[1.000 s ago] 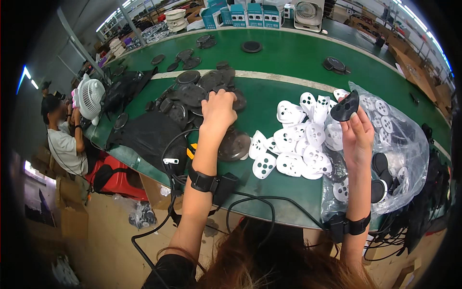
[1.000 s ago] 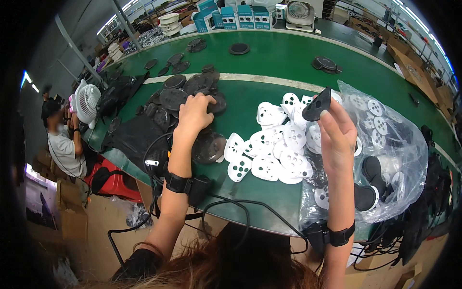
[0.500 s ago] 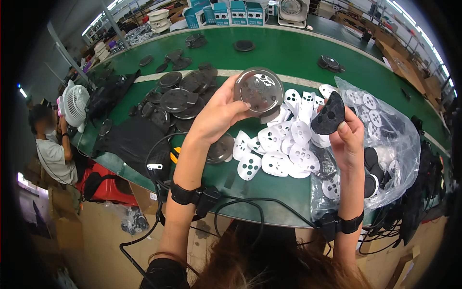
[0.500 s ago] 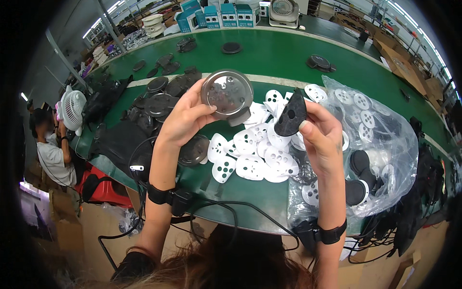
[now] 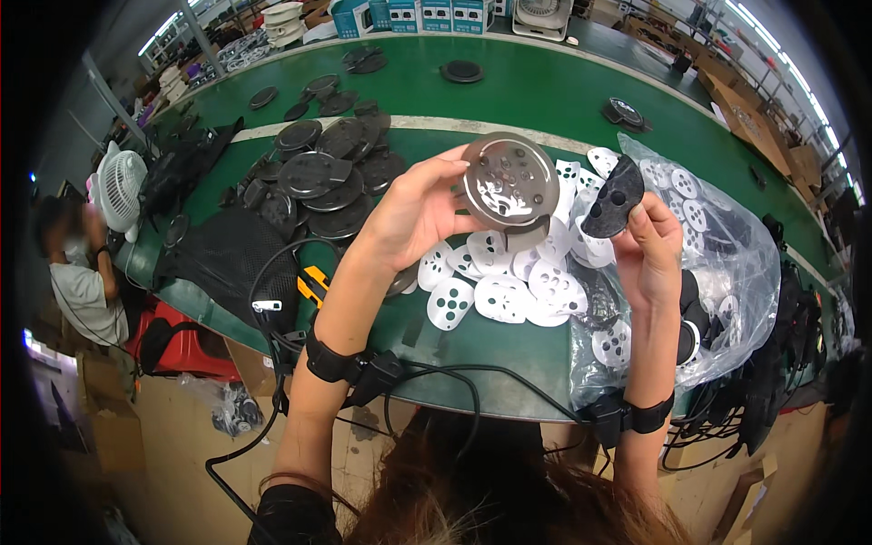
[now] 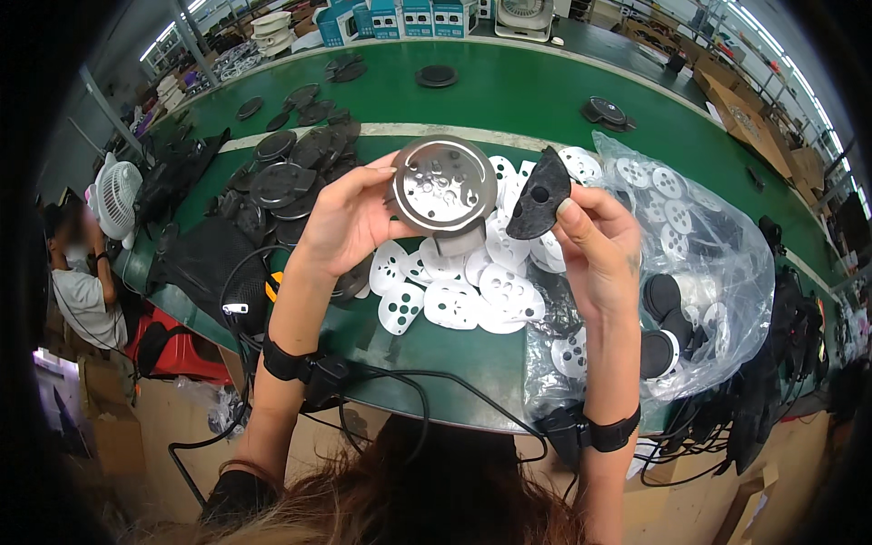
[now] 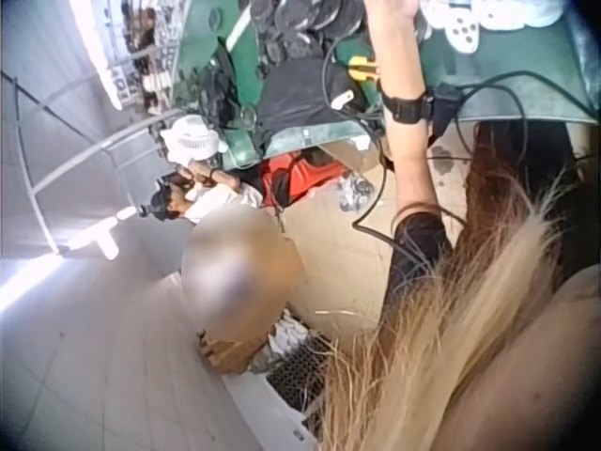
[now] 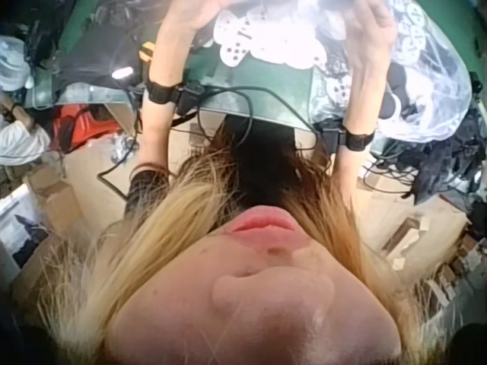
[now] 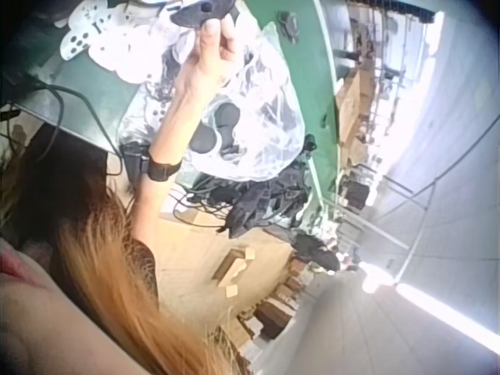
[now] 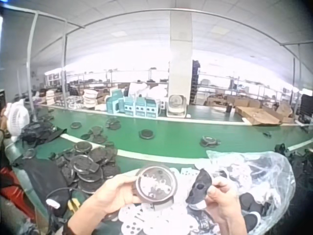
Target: Applying circular stickers to black plastic base components in a factory setting.
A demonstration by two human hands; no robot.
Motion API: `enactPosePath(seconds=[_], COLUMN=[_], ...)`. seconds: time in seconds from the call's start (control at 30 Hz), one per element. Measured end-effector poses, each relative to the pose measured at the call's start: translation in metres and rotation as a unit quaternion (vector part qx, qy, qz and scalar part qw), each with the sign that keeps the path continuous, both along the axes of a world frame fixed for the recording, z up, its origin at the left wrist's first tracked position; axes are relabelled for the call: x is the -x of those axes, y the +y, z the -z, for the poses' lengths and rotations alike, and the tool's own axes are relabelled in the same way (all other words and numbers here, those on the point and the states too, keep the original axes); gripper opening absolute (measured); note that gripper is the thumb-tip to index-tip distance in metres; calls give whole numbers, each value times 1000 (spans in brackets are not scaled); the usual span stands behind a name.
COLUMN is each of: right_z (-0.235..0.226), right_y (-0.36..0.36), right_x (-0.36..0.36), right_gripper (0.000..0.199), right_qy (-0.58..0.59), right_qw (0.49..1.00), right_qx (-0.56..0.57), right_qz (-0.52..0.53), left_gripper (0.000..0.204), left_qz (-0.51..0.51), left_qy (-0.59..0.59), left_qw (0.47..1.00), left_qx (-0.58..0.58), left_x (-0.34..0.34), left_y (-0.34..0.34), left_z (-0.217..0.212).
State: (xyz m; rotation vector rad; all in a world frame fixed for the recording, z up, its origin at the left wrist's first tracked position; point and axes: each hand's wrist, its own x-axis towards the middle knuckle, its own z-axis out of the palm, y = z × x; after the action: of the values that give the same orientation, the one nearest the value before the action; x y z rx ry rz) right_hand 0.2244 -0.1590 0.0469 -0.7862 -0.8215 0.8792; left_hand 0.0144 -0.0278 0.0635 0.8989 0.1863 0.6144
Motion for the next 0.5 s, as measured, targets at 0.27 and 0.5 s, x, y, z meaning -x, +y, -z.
enactPosePath(seconds=[0.27,0.5], right_z=[-5,-14], right_y=[-10,-10], right_x=[-10,9], right_gripper=[22,19], right_qy=[-19,-25], right_qw=[985,973], right_qx=[88,90], right_qz=[-148,-209], left_gripper=[40,48], left_qz=[126,117], left_qy=[98,152], left_qw=[987,981], left_qx=[-14,-27], left_x=[4,-10], left_y=[-2,-15], left_z=[1,10])
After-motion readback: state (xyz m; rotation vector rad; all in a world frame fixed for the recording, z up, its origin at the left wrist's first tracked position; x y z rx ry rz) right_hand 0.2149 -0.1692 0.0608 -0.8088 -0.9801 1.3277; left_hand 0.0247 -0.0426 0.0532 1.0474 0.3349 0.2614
